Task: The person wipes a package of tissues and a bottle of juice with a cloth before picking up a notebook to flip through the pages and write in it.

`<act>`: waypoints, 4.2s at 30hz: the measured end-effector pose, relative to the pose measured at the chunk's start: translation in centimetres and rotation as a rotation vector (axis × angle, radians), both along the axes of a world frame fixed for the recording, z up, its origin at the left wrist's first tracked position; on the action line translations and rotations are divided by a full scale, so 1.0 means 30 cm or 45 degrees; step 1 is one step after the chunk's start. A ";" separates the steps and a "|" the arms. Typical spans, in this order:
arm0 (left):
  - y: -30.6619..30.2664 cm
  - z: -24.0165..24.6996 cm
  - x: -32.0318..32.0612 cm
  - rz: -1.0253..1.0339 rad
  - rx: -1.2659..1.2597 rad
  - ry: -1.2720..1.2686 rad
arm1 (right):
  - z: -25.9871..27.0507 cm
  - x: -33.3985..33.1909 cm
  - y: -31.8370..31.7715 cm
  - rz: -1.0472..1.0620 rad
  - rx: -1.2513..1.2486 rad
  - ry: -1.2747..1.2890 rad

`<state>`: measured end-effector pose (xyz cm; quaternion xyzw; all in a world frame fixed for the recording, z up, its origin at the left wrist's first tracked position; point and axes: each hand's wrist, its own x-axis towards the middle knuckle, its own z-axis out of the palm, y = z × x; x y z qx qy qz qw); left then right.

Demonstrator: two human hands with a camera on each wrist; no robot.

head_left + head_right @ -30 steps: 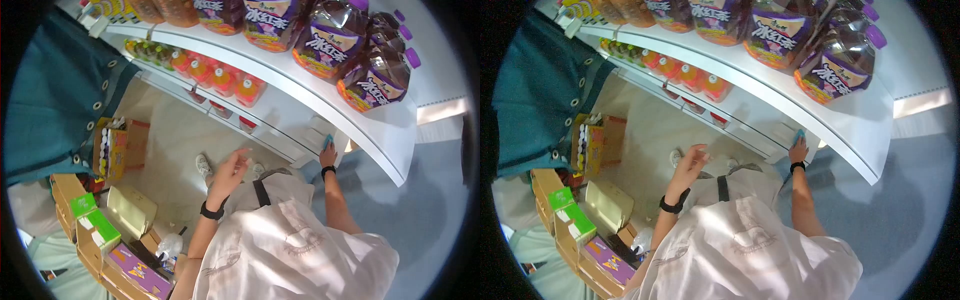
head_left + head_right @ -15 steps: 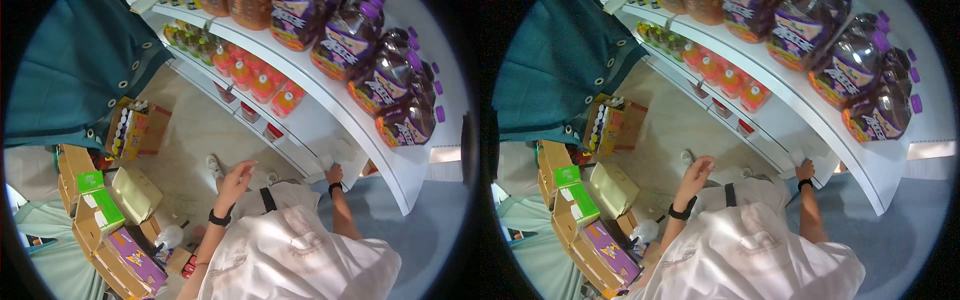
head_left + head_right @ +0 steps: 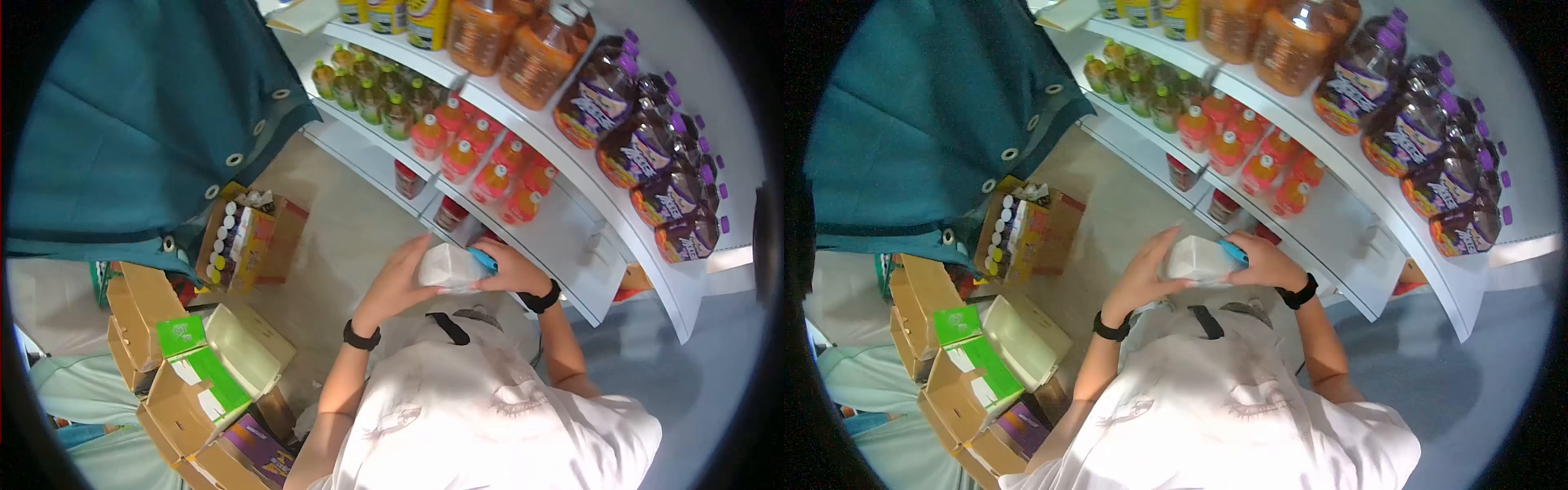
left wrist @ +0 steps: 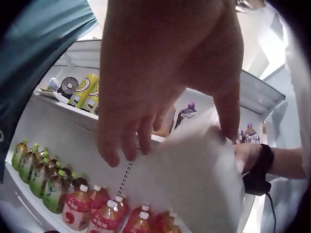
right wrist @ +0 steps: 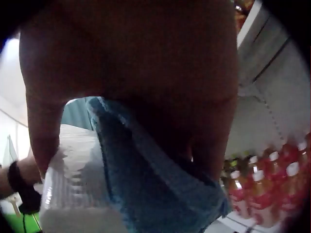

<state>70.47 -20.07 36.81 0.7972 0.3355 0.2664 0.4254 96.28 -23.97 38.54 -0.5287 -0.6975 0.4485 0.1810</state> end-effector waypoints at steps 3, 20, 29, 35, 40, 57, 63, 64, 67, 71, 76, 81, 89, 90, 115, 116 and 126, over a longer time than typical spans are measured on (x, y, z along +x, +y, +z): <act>0.059 0.030 -0.143 0.003 -0.301 -0.163 | 0.069 -0.149 0.074 0.031 0.001 0.111; 0.224 0.049 -0.230 0.179 -0.041 -0.193 | 0.097 -0.572 0.138 -0.574 0.769 0.040; 0.223 0.022 -0.161 0.251 -0.160 -0.404 | 0.082 -0.453 0.129 -0.591 0.808 -0.056; 0.207 0.043 -0.206 0.333 -0.358 -0.553 | 0.007 -0.460 0.130 -1.213 0.118 1.290; 0.227 0.048 -0.197 0.343 -0.449 -0.681 | -0.027 -0.505 0.134 -1.189 0.165 1.563; 0.308 0.096 -0.298 0.304 -0.286 -0.710 | 0.107 -0.499 0.341 -0.973 0.104 1.177; 0.316 0.113 -0.388 0.138 0.427 -0.318 | 0.096 -0.477 0.413 -0.868 -0.117 0.956; 0.309 0.099 -0.387 0.114 0.425 -0.330 | 0.100 -0.484 0.419 -0.829 -0.161 0.920; 0.278 0.065 -0.381 0.155 0.314 -0.419 | 0.062 -0.519 0.445 -1.013 -0.289 1.035; 0.247 0.047 -0.363 0.340 -0.004 -0.606 | 0.000 -0.595 0.448 -1.155 -0.002 1.314; 0.278 0.028 -0.364 0.409 -0.332 -1.064 | 0.051 -0.709 0.381 -0.847 0.750 0.329; 0.277 0.016 -0.362 0.517 -0.554 -1.147 | 0.068 -0.788 0.323 -0.317 0.995 -0.064; 0.268 0.005 -0.387 0.472 -0.804 -1.407 | 0.134 -0.811 0.295 -0.213 0.971 -0.318; 0.268 0.007 -0.393 0.464 -0.764 -1.358 | 0.132 -0.792 0.306 -0.304 0.993 -0.286; 0.215 0.022 -0.384 0.519 -0.288 -0.818 | -0.056 -0.619 0.307 -0.844 -0.294 1.194; 0.218 0.007 -0.384 0.507 -0.285 -0.763 | -0.065 -0.613 0.309 -0.852 -0.216 1.167; 0.228 0.044 -0.389 0.505 0.101 -0.190 | 0.138 -0.729 0.241 -0.179 0.929 -0.353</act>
